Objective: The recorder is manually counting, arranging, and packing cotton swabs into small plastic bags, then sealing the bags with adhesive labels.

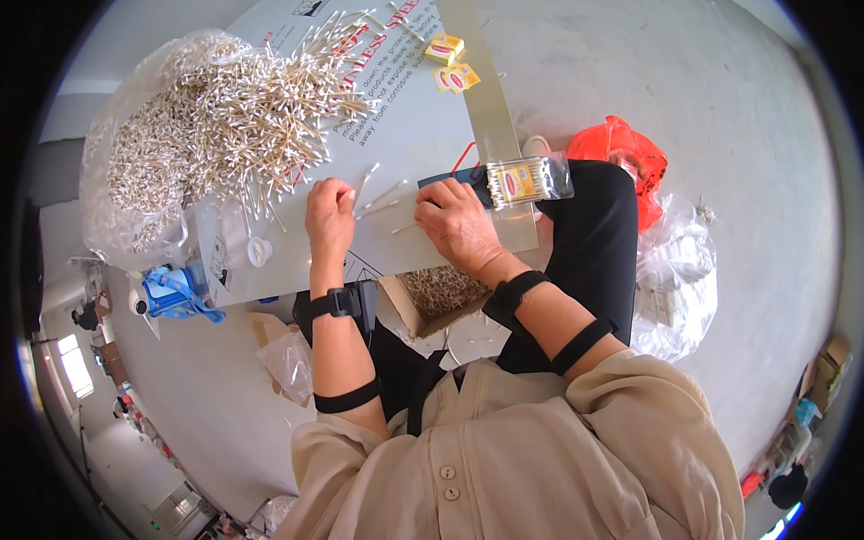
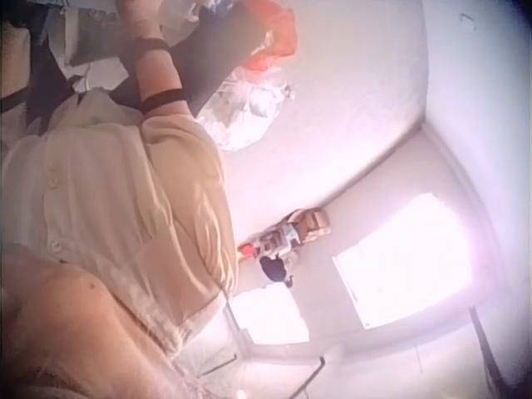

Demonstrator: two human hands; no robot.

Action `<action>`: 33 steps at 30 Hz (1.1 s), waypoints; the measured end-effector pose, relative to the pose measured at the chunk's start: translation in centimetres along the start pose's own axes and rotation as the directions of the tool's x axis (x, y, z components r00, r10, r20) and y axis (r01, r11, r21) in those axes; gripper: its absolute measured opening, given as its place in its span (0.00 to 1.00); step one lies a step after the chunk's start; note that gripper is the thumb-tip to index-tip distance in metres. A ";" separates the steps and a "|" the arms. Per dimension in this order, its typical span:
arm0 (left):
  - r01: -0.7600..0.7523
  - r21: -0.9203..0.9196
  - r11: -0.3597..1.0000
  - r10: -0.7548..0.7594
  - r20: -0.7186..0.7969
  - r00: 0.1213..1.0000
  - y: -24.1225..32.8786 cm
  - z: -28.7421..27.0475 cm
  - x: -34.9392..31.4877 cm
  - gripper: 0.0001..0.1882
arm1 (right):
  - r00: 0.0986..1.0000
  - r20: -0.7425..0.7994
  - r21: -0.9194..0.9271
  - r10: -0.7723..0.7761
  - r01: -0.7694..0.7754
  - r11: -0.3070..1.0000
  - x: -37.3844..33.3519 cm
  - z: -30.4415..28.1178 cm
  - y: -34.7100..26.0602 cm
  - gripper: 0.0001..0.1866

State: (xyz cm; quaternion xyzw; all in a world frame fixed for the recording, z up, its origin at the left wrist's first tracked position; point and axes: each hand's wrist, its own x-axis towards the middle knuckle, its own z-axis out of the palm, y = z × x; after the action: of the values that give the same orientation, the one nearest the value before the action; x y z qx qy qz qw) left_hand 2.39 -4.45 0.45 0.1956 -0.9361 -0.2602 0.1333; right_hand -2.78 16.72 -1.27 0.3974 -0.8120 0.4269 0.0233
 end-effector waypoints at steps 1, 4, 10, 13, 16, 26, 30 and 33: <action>-0.010 -0.027 1.000 0.011 0.030 0.999 0.2 0.0 0.1 0.10 | 1.000 -0.008 0.001 -0.003 0.003 1.000 0.0 0.0 0.0 0.04; -0.024 -0.007 1.000 0.024 0.033 0.999 1.2 0.2 -0.4 0.10 | 1.000 0.012 0.009 0.010 -0.010 1.000 -0.1 -0.1 0.3 0.04; -0.110 0.032 0.993 0.109 0.030 0.994 3.7 2.3 -2.4 0.09 | 1.000 -0.006 0.042 0.007 -0.007 0.999 -0.1 -0.1 0.2 0.08; -0.090 0.020 0.996 0.089 0.071 0.994 3.7 2.4 -3.2 0.09 | 0.981 -0.115 0.258 0.155 -0.121 0.958 -0.1 -0.4 -0.3 0.14; -0.087 -0.285 0.954 0.031 -0.197 0.980 3.9 2.9 -4.3 0.15 | 0.939 -0.150 0.469 0.311 -0.209 0.858 0.3 -0.5 -0.3 0.19; -0.139 -0.007 0.990 0.137 -0.124 0.983 3.6 2.8 -3.7 0.13 | 0.927 -0.109 0.556 0.360 -0.243 0.795 1.0 1.4 0.4 0.17; -0.152 0.035 0.988 0.153 -0.013 0.988 3.3 2.5 -1.7 0.07 | 0.937 -0.116 0.505 0.330 -0.230 0.832 1.0 1.2 0.2 0.16; -0.136 0.022 0.991 0.136 -0.022 0.990 3.1 2.1 -0.8 0.07 | 0.932 -0.122 0.523 0.341 -0.232 0.820 1.0 1.4 0.5 0.16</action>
State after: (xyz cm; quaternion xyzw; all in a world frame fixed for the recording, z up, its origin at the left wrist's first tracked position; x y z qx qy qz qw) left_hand 1.42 -0.77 0.29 0.1357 -0.9483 -0.2386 0.1595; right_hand -3.40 15.32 -2.12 0.2150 -0.7169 0.6605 -0.0596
